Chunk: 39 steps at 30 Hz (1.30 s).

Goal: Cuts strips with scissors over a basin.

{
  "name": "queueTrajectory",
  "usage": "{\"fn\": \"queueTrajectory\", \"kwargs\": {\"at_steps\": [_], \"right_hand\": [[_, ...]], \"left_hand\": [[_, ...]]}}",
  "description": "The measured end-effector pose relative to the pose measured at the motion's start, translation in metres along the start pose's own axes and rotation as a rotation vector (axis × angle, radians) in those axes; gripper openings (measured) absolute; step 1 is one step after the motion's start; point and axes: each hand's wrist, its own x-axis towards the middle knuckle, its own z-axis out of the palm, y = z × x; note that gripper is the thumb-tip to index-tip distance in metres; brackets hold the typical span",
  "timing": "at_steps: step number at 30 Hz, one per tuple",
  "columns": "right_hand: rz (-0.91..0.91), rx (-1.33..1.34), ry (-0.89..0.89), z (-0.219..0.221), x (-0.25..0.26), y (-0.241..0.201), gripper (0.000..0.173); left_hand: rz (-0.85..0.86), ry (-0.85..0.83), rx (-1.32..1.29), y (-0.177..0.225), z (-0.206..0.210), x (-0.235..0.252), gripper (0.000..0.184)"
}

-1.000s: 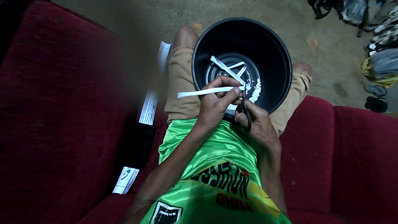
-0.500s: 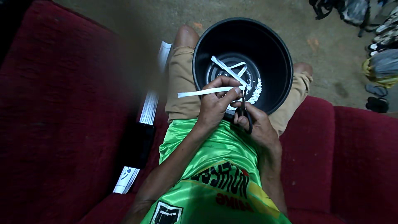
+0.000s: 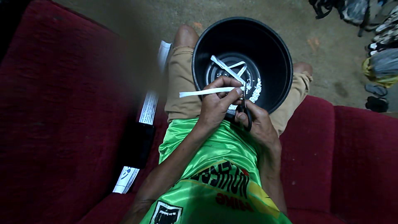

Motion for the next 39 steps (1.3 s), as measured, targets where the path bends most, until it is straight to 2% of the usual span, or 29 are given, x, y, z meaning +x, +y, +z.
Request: {"fn": "queueTrajectory", "kwargs": {"at_steps": [4, 9, 11, 24, 31, 35, 39], "right_hand": [[0.013, 0.036, 0.021, 0.001, -0.001, -0.002, 0.033], [0.019, 0.036, -0.046, 0.000, -0.002, 0.002, 0.052], [0.013, 0.033, -0.056, 0.001, -0.001, 0.002, 0.054], [-0.009, 0.022, -0.017, 0.001, 0.002, 0.000, 0.045], [0.006, 0.039, 0.016, 0.002, 0.000, -0.002, 0.030], [0.014, 0.024, -0.058, 0.001, -0.002, 0.003, 0.053], [0.001, 0.001, -0.061, 0.002, 0.000, 0.004, 0.054]], "left_hand": [[-0.050, 0.005, 0.064, 0.012, 0.004, -0.010, 0.012], [-0.022, 0.022, 0.015, 0.004, 0.000, -0.002, 0.013], [-0.013, 0.025, -0.009, 0.000, -0.001, 0.002, 0.013], [-0.024, 0.003, 0.019, 0.004, 0.002, -0.002, 0.013], [-0.009, 0.021, 0.004, -0.001, 0.001, 0.002, 0.011], [-0.012, 0.037, 0.003, -0.001, 0.000, 0.002, 0.012], [-0.025, 0.035, -0.001, -0.001, 0.000, 0.001, 0.012]]}}
